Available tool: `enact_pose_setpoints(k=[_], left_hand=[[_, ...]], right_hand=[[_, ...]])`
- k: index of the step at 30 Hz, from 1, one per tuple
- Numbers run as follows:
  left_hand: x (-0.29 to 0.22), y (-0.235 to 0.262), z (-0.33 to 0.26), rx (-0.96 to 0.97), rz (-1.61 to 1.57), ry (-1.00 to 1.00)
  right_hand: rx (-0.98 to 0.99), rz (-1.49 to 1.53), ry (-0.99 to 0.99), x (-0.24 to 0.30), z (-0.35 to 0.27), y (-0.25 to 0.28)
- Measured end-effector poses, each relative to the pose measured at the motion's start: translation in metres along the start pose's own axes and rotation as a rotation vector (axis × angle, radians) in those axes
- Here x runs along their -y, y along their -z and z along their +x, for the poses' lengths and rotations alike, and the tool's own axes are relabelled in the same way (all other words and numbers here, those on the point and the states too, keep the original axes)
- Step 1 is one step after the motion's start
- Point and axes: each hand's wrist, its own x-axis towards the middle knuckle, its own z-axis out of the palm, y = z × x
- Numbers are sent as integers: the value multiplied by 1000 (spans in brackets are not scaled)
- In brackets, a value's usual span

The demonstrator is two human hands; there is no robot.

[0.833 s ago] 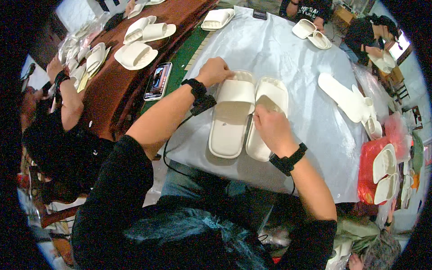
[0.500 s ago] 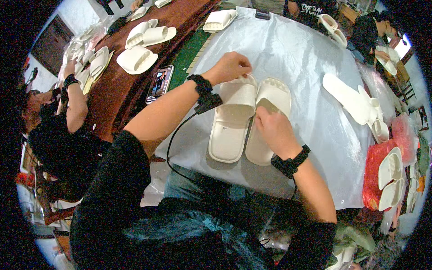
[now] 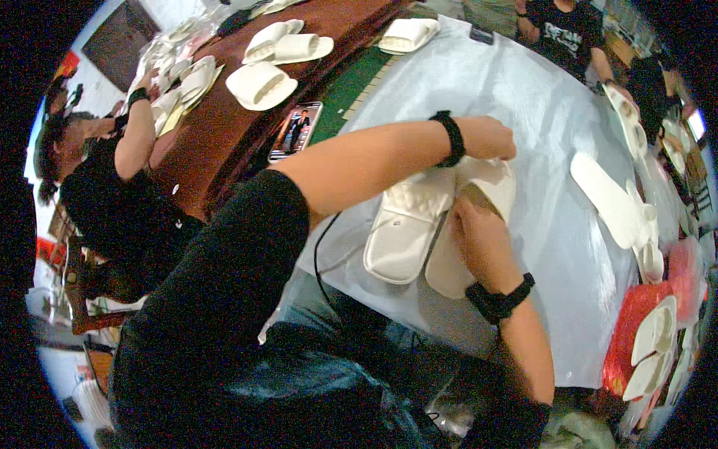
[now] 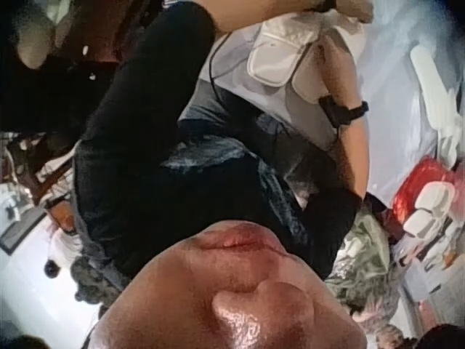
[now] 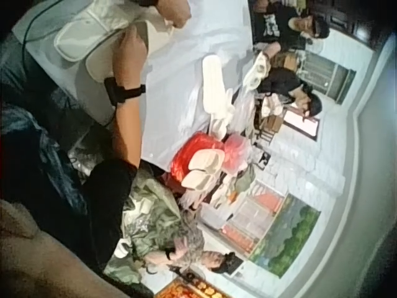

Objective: Inspecting and matching components for white and pink slippers in a manufacturing workshop.

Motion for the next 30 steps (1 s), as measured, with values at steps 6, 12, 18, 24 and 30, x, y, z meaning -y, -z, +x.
enact_pose_setpoints(k=[6,12,18,24,30], left_hand=[[-2,-12,9,-36,33,148],[0,-2,-4,-112,133,150],[-8,32,-58,-390,83,194],[-34,42,-88,-477,89,305],[-26,37,-104,-558,-71,369]], right_hand=[[-40,12,73,0,-1,0],[-122,3,84,13,-4,17],[-422,118,-89,6,17,50],[-288,396,-224,-18,76,28],[-253,526,-278,-32,88,9]])
